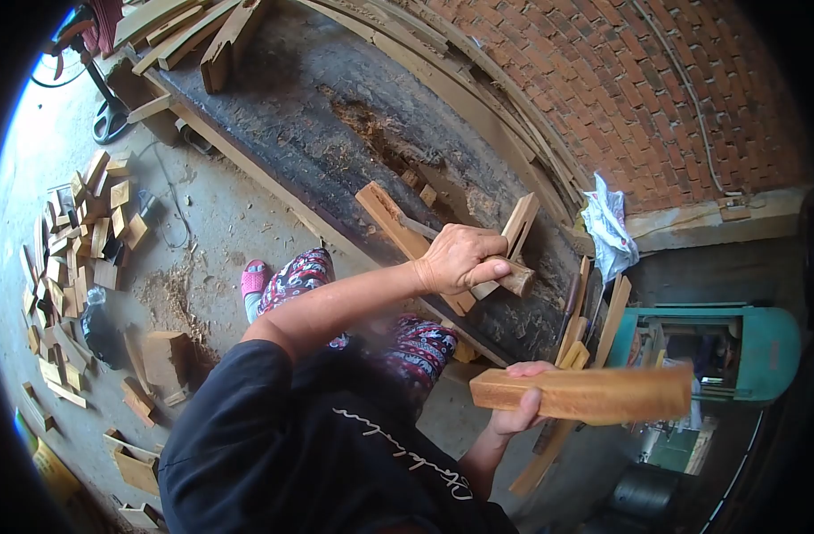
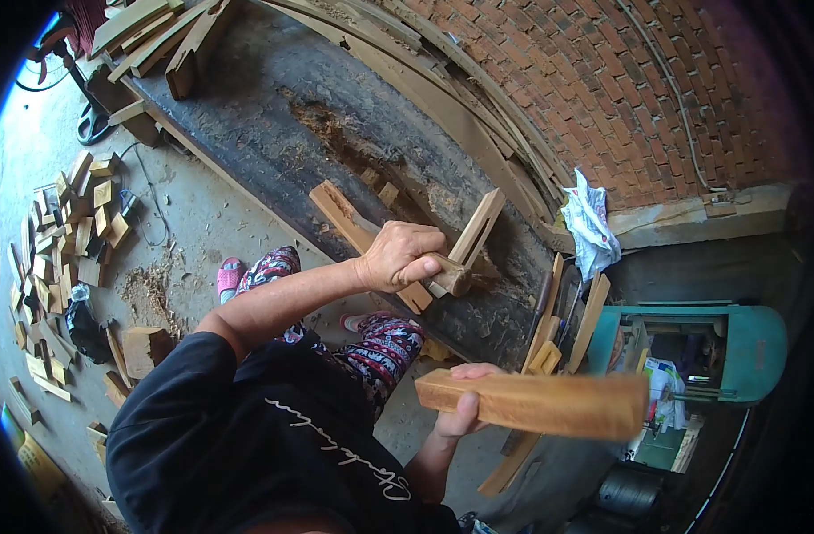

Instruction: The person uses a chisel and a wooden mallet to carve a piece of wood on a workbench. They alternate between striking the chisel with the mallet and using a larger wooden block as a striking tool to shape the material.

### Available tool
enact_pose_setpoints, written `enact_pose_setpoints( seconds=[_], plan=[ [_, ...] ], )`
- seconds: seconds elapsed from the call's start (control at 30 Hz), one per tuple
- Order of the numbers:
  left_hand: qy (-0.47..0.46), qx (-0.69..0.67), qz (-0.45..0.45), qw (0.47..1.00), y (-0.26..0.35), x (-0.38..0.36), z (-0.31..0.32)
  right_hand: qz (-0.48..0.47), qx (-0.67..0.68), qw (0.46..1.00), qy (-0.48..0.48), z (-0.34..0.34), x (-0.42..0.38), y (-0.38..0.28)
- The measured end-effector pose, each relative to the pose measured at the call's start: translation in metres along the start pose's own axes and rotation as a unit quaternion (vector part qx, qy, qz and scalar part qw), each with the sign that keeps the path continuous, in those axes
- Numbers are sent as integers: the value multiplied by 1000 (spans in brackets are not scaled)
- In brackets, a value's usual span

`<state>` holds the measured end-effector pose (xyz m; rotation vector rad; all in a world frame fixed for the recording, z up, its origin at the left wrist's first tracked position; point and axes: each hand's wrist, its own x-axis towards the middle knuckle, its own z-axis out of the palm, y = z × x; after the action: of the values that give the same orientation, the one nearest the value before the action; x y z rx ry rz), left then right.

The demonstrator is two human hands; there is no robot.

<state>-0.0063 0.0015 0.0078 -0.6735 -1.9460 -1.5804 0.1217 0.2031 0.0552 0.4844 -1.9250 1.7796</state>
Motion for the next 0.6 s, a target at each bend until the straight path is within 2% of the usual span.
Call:
enact_pose_setpoints(
  seconds=[0.03,0.1,0.13,0.17,0.23,0.27,0.3,0.37,0.43,0.5,0.6],
  plan=[
    [0,-1,3,1000,0,0,2,-18,38,999,9,1,2,3],
    [-16,17,-2,1000,-1,-1,8,-30,-106,990,-83,-12,-9,25],
    [-19,14,5,1000,-1,-1,12,43,-170,977,-125,-13,-16,36],
    [-17,15,7,1000,0,-3,13,102,-134,978,-121,-18,-24,38],
    [-79,55,11,995,0,-5,13,209,-45,973,-85,-15,-30,28],
    [-101,73,39,991,-2,-10,16,163,-27,981,-104,-22,-32,34],
    [-104,72,37,991,-2,-16,19,170,-19,983,-70,-19,-34,27],
    [-147,82,91,982,-1,-25,24,156,-12,986,-59,-19,-37,26],
    [-146,82,98,981,2,-27,22,154,-17,986,-65,-19,-38,26],
    [-74,64,120,988,5,-24,18,154,-21,985,-75,-18,-40,27],
    [-46,50,113,991,-2,-20,14,147,-18,986,-72,-17,-39,25]
  ],
)
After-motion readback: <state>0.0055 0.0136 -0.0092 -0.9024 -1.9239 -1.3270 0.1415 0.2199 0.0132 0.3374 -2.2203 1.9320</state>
